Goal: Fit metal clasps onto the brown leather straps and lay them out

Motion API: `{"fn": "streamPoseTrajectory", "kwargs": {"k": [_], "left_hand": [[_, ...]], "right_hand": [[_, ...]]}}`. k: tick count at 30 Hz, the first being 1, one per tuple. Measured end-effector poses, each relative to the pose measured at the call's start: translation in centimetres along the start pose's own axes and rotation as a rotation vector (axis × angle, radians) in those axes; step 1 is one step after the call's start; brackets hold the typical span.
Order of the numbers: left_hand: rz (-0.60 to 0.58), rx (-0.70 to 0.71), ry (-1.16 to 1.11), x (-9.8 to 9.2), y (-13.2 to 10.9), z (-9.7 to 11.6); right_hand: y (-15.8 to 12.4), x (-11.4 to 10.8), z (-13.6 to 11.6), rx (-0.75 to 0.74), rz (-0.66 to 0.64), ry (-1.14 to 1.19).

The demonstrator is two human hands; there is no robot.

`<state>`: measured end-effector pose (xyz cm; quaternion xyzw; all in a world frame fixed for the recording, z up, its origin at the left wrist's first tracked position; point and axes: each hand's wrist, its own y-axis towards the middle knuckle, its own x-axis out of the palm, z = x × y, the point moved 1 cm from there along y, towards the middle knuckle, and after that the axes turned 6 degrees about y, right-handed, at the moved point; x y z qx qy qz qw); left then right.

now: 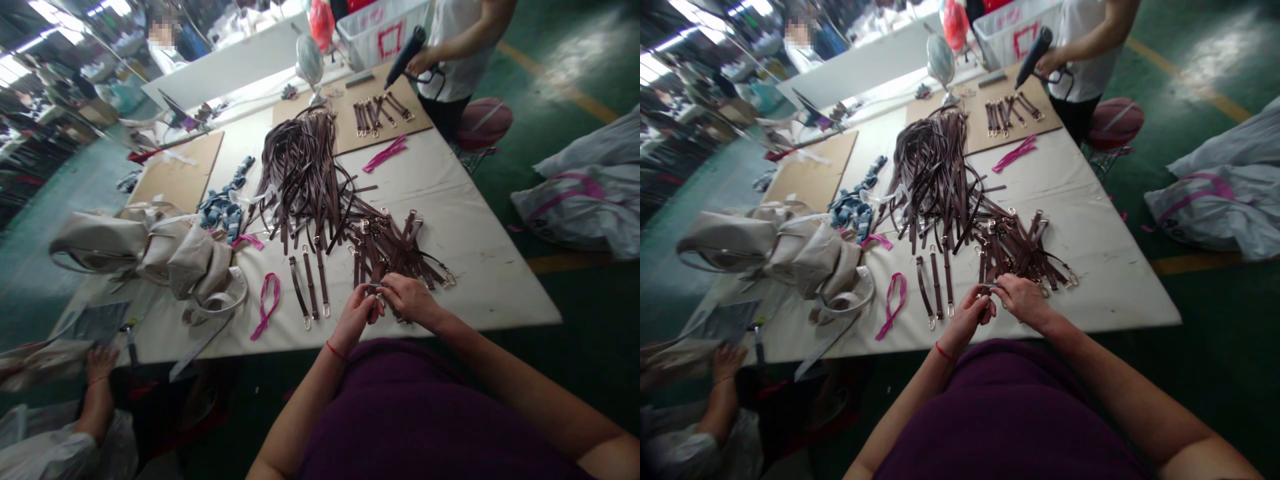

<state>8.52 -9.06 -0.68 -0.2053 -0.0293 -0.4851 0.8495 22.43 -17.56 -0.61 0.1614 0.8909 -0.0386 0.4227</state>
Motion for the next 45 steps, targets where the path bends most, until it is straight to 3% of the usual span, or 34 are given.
{"fn": "streamPoseTrajectory", "kwargs": {"k": [9, 19, 23, 29, 34, 38, 41, 45], "left_hand": [[0.013, -0.022, 0.010, 0.2, 0.3, 0.6], [0.006, -0.022, 0.020, 0.4, 0.4, 0.7], [0.003, -0.017, 0.044, 0.5, 0.3, 0.7], [0.007, -0.012, 0.040, 0.6, 0.1, 0.7], [0.003, -0.005, 0.049, 0.5, 0.0, 0.6], [0.004, -0.001, 0.066, 0.4, -0.1, 0.4], [-0.003, -0.003, 0.061, 0.4, -0.3, 0.3], [0.011, 0.001, 0.025, 0.3, -0.5, 0.4]], "right_hand": [[0.2, 0.0, 1.2, 0.102, 0.073, 0.435], [-0.3, -0.3, 1.0, 0.022, 0.032, 0.083], [-0.2, -0.1, 1.0, -0.010, 0.061, 0.070], [-0.1, -0.1, 1.3, 0.063, 0.113, 0.320], [-0.4, -0.3, 0.9, 0.025, 0.016, 0.135], [-0.6, -0.2, 0.4, -0.013, 0.018, 0.014], [-0.5, 0.0, 0.4, -0.034, 0.066, 0.075], [-0.5, -0.1, 1.0, 0.073, 0.158, 0.349]]}}
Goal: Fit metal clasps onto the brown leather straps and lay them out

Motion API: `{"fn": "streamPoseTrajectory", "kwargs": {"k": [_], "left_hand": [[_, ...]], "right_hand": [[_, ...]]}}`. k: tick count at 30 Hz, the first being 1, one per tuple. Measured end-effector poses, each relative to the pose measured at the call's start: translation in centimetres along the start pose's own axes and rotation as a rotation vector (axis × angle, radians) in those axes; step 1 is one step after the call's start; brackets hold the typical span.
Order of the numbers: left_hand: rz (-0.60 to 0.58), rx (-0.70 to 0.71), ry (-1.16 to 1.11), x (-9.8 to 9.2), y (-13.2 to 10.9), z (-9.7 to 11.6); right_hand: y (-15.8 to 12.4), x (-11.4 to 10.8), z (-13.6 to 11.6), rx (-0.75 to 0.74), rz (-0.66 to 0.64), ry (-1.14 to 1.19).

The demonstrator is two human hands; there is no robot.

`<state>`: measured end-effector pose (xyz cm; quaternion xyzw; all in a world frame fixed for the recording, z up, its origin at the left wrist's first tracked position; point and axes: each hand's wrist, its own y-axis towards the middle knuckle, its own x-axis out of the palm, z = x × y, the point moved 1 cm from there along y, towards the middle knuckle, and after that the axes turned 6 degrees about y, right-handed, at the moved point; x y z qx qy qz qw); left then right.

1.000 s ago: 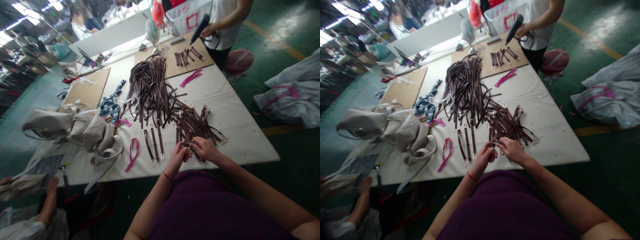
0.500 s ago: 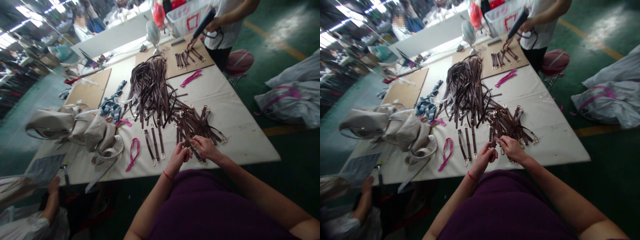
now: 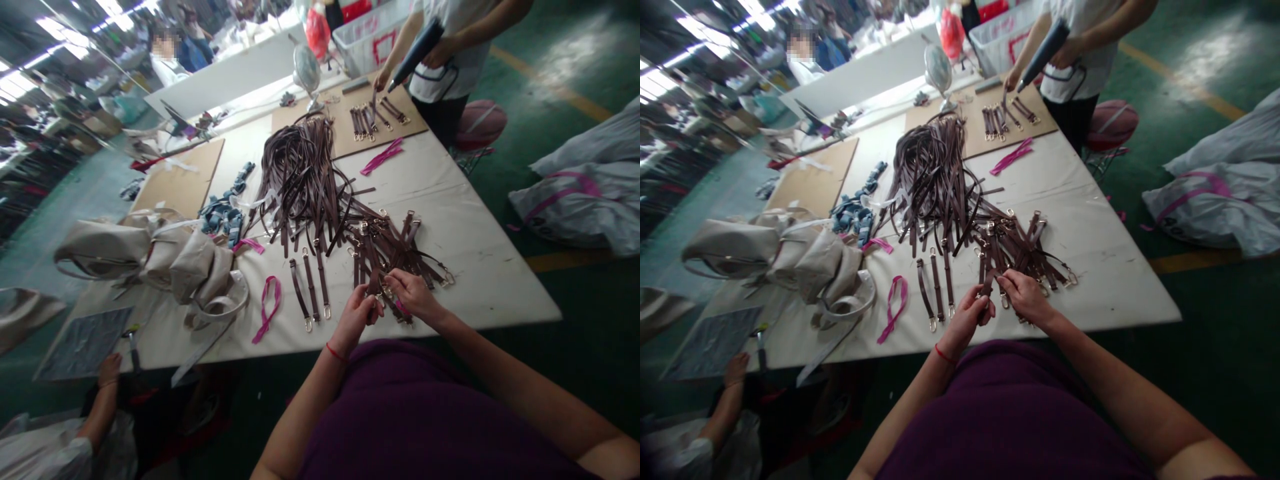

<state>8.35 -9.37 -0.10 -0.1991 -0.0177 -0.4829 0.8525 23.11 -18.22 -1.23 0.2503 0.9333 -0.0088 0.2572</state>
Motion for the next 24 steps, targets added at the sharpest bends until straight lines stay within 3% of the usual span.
{"fn": "streamPoseTrajectory", "kwargs": {"k": [7, 15, 24], "left_hand": [[0.022, -0.020, -0.099, -0.2, -0.1, 0.0], [0.004, -0.025, -0.152, 0.0, -0.2, 0.0], [-0.008, -0.015, -0.148, 0.0, -0.4, 0.0]], "right_hand": [[-0.9, 0.0, 0.5, -0.058, -0.095, -0.153], [-1.0, 0.9, 0.0, -0.101, -0.072, -0.253], [-0.7, 0.0, -0.3, -0.002, -0.016, 0.045]]}}
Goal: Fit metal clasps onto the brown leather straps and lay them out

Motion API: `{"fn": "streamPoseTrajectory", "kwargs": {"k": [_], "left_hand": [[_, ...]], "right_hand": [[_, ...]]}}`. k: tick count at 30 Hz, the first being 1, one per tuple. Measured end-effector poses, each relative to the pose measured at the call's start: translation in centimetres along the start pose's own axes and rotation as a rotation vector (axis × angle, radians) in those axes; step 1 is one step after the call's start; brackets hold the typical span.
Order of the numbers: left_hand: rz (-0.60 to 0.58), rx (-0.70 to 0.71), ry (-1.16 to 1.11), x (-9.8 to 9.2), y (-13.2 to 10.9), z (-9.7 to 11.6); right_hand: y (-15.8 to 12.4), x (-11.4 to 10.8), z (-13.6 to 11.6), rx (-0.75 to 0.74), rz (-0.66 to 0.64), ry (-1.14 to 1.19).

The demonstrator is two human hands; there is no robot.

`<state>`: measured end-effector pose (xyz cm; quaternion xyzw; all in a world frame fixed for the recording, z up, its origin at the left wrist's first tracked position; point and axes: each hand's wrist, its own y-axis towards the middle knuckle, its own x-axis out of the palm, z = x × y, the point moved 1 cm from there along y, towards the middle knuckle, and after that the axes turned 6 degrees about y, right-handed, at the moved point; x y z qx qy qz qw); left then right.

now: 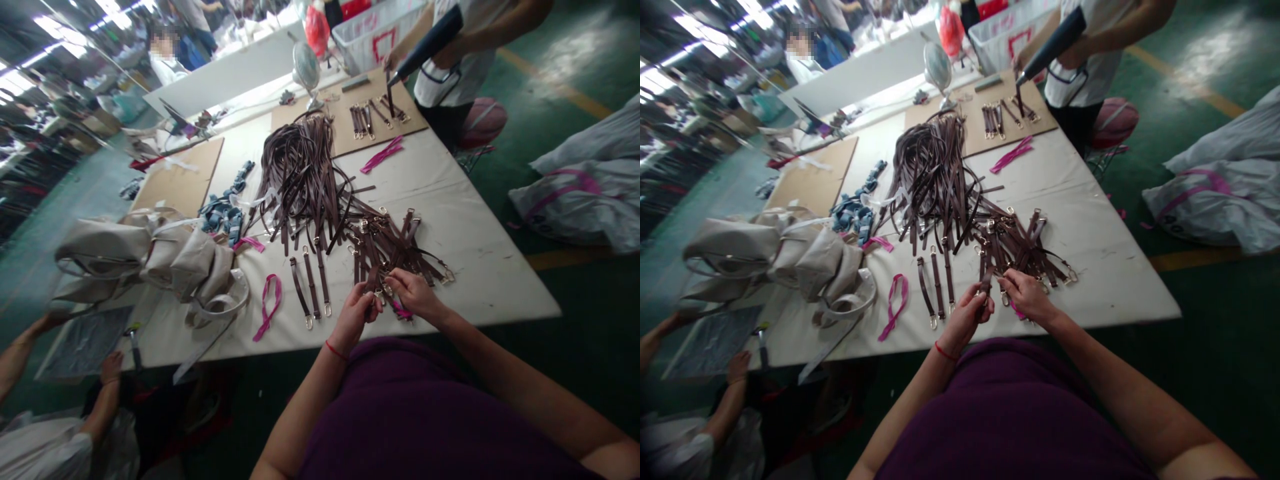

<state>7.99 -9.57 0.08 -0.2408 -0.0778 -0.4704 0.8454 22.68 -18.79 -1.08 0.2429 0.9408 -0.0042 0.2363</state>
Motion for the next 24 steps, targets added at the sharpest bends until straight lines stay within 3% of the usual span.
{"fn": "streamPoseTrajectory", "kwargs": {"k": [7, 12, 18, 24], "left_hand": [[-0.007, 0.018, 0.050, -0.1, -0.2, -0.3], [-0.028, 0.012, 0.063, 0.0, -0.5, -0.3], [-0.028, 0.038, 0.129, -0.1, -0.4, -0.8], [-0.018, 0.030, 0.150, -0.2, -0.5, -1.0]], "right_hand": [[-0.3, 0.9, -0.3, -0.054, -0.087, -0.271], [-0.1, 0.6, -0.1, -0.020, -0.017, -0.166], [-0.6, 0.2, -0.8, -0.033, -0.133, -0.320], [-0.6, 0.7, -1.1, -0.124, -0.136, -0.345]]}}
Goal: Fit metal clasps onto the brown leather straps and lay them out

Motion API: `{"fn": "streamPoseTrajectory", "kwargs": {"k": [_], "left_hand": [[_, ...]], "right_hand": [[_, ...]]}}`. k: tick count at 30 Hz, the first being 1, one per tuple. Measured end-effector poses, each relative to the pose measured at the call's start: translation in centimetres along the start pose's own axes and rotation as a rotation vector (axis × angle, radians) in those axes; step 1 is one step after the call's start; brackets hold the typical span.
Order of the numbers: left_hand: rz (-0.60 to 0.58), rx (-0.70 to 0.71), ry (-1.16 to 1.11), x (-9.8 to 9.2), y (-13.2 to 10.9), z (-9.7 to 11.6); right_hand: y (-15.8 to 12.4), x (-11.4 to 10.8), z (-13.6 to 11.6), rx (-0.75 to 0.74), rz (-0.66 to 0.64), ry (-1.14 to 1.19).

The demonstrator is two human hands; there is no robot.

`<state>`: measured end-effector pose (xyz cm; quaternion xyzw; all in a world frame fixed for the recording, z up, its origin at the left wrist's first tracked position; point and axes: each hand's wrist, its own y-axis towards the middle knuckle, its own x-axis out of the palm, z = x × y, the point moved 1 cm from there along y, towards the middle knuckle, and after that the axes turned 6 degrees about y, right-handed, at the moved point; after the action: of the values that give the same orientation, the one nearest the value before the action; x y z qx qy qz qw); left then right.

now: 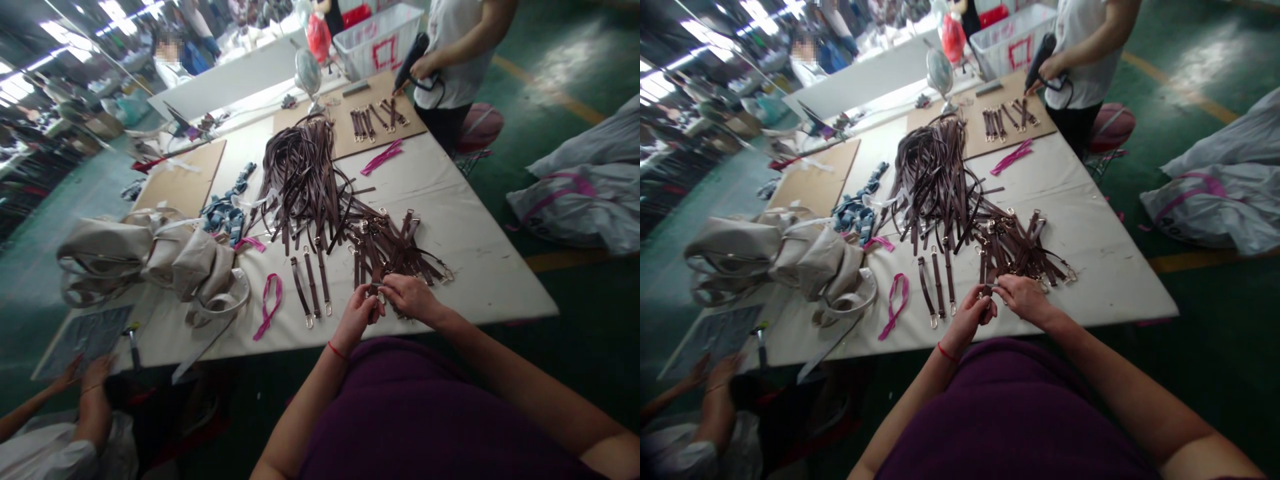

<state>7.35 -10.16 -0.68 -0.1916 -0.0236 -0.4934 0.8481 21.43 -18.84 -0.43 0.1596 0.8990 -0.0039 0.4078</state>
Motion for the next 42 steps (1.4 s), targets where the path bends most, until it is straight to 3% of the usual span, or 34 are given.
{"fn": "streamPoseTrajectory", "kwargs": {"k": [6, 10, 13, 16, 19, 22, 26, 34, 42], "left_hand": [[0.016, 0.010, -0.013, 0.1, -0.2, 0.6], [-0.003, -0.019, -0.146, 0.1, -0.3, 0.6], [-0.068, -0.054, -0.284, 0.0, -0.3, 0.6], [-0.118, -0.088, -0.339, -0.2, -0.3, 0.6], [-0.130, -0.102, -0.310, -0.1, -0.4, 0.6], [-0.150, -0.087, -0.259, -0.1, -0.6, 0.5], [-0.192, -0.076, -0.240, -0.6, -1.0, 0.4], [-0.224, -0.196, -0.470, -1.1, -1.1, 0.8], [-0.220, -0.190, -0.490, -1.5, -1.0, 0.4]], "right_hand": [[0.1, -0.6, 0.6, 0.114, 0.132, 0.330], [0.0, -0.5, 1.3, 0.219, 0.100, 0.481], [0.1, 0.4, 1.7, 0.383, 0.083, 0.862], [0.5, 1.8, 1.6, 0.529, -0.035, 1.237], [1.2, 3.0, 1.6, 0.581, -0.118, 1.468], [2.1, 3.2, 2.1, 0.567, -0.047, 1.613], [3.2, 2.1, 3.1, 0.521, 0.069, 1.662], [4.4, 1.5, 3.3, 0.513, 0.243, 1.439], [5.3, 0.5, 2.8, 0.508, 0.294, 1.367]]}}
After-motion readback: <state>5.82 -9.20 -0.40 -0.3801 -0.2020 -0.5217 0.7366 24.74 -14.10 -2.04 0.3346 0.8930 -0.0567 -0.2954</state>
